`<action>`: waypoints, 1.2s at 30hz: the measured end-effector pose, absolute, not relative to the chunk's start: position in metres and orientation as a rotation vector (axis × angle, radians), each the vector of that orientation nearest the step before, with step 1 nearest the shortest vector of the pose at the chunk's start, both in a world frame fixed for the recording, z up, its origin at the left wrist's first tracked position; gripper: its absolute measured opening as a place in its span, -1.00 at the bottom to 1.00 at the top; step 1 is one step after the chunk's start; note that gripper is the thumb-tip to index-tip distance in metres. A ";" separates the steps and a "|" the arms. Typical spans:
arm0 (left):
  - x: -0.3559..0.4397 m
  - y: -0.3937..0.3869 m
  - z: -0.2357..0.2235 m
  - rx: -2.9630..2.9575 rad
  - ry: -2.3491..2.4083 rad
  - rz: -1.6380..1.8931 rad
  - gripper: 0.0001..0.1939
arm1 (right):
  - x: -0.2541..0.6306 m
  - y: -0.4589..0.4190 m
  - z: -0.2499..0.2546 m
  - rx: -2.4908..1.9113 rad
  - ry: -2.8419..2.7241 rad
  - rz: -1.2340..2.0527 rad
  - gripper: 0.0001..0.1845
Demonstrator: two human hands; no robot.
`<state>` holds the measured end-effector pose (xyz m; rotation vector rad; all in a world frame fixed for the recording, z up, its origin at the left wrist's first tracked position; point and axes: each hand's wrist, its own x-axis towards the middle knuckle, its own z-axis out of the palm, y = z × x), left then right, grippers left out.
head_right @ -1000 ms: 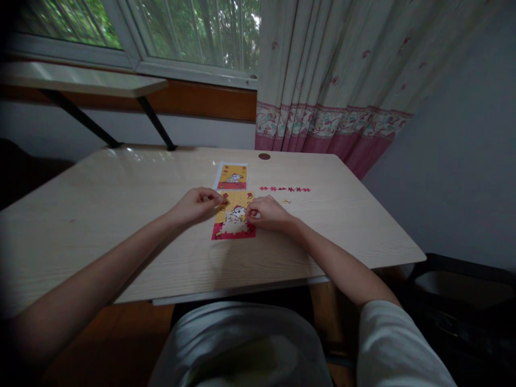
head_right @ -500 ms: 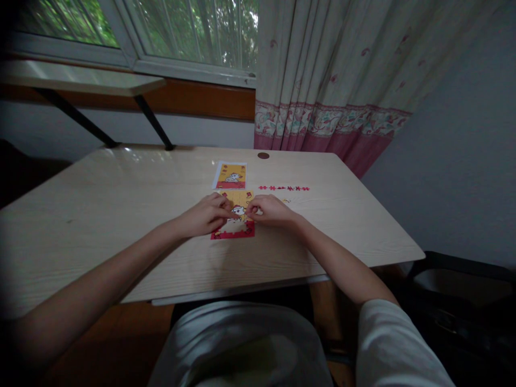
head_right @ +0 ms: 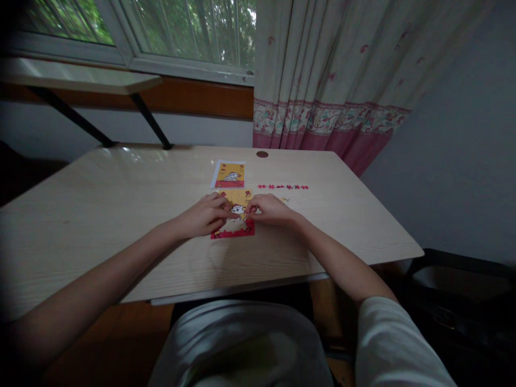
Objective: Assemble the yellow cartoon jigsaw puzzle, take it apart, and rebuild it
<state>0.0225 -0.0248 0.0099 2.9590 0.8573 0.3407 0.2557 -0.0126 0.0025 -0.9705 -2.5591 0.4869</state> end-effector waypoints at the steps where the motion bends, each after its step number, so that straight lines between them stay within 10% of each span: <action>1: 0.022 -0.025 0.009 2.954 0.854 0.348 -0.60 | 0.255 -0.013 0.003 -0.963 -2.562 0.489 -0.88; 36: 0.026 -0.017 0.005 2.229 1.008 0.788 -0.93 | 0.235 -0.019 -0.002 -1.023 -2.440 0.505 -0.87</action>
